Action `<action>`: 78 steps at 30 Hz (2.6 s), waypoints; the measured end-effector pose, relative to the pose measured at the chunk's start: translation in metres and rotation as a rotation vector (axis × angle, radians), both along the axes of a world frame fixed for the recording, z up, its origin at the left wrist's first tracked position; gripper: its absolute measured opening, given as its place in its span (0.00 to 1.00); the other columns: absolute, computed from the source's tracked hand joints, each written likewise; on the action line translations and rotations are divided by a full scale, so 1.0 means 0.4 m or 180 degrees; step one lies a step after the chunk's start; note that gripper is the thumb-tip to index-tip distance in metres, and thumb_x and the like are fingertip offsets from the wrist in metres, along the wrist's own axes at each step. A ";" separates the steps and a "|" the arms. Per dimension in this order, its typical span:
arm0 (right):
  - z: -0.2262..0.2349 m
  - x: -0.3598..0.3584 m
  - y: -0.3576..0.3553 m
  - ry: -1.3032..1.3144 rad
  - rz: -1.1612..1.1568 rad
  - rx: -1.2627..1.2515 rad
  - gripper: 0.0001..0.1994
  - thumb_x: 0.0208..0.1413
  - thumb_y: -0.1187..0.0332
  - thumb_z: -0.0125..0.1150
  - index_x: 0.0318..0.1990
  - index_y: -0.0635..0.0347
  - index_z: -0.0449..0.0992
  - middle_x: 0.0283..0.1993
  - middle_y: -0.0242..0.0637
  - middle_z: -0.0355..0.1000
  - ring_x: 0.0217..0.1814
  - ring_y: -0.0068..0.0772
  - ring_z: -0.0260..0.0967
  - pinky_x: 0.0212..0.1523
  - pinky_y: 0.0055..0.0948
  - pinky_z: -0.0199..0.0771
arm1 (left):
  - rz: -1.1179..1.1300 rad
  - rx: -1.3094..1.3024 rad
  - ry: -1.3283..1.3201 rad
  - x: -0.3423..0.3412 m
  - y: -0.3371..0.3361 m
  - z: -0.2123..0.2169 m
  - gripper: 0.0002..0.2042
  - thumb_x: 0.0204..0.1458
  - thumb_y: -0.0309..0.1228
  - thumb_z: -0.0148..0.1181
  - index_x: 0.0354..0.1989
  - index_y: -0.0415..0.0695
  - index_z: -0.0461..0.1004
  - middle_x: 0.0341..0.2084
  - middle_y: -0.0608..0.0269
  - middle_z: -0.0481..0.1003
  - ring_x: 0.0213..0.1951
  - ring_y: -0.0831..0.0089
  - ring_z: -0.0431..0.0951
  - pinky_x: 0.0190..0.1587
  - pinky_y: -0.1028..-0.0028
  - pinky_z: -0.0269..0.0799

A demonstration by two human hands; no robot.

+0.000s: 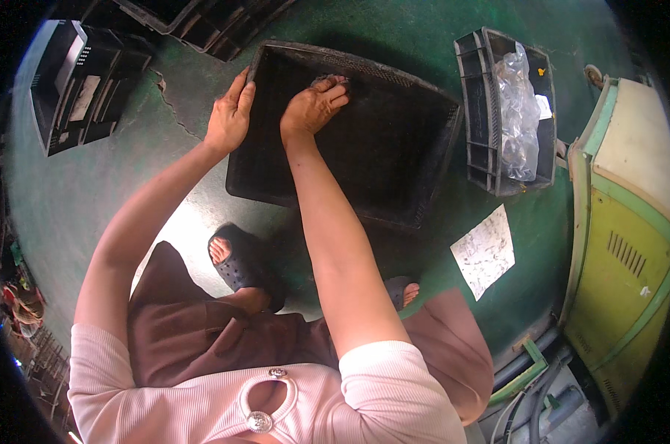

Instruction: The person wipes the interior and exterior of black plastic crates using a cloth, removes debris and plastic bags, and places a white sheet into a crate before moving it to a shelf.

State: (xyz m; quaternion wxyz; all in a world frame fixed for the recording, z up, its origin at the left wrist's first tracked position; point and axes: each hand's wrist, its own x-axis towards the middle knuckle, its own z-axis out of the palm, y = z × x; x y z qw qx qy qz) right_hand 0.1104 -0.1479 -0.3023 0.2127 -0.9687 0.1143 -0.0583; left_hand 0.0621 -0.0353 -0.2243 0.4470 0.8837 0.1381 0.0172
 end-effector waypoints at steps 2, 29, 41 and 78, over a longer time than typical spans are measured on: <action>0.023 -0.013 0.006 0.0215 0.0166 -0.0065 0.23 0.53 0.76 0.46 0.57 0.78 0.56 0.52 0.51 0.56 0.52 0.47 0.54 0.54 0.35 0.61 | 0.0060 -0.0027 0.0133 -0.007 0.004 0.005 0.24 0.59 0.42 0.38 0.59 0.40 0.60 0.48 0.38 0.68 0.51 0.43 0.67 0.54 0.59 0.63; 0.438 0.025 -0.447 0.1443 0.1929 0.2666 0.11 0.45 0.74 0.65 0.38 0.63 0.75 0.36 0.32 0.73 0.39 0.21 0.69 0.43 0.22 0.68 | 0.0111 -0.0733 0.1072 -0.160 0.056 0.074 0.30 0.52 0.48 0.51 0.55 0.33 0.59 0.35 0.44 0.74 0.30 0.59 0.77 0.39 0.66 0.72; 0.017 -0.066 0.028 0.1088 0.1323 0.1657 0.15 0.46 0.67 0.57 0.42 0.61 0.74 0.41 0.47 0.75 0.45 0.47 0.72 0.48 0.36 0.71 | -0.0012 -0.1509 0.1247 -0.146 0.060 0.052 0.40 0.51 0.47 0.53 0.65 0.37 0.40 0.59 0.40 0.56 0.53 0.52 0.68 0.47 0.71 0.72; 0.246 0.040 0.008 0.1612 0.0855 0.4002 0.11 0.45 0.79 0.64 0.35 0.65 0.68 0.30 0.39 0.71 0.32 0.30 0.72 0.34 0.28 0.79 | -0.0919 -0.1817 0.1119 -0.035 0.143 0.006 0.44 0.55 0.47 0.49 0.66 0.47 0.22 0.57 0.44 0.60 0.45 0.63 0.73 0.39 0.67 0.76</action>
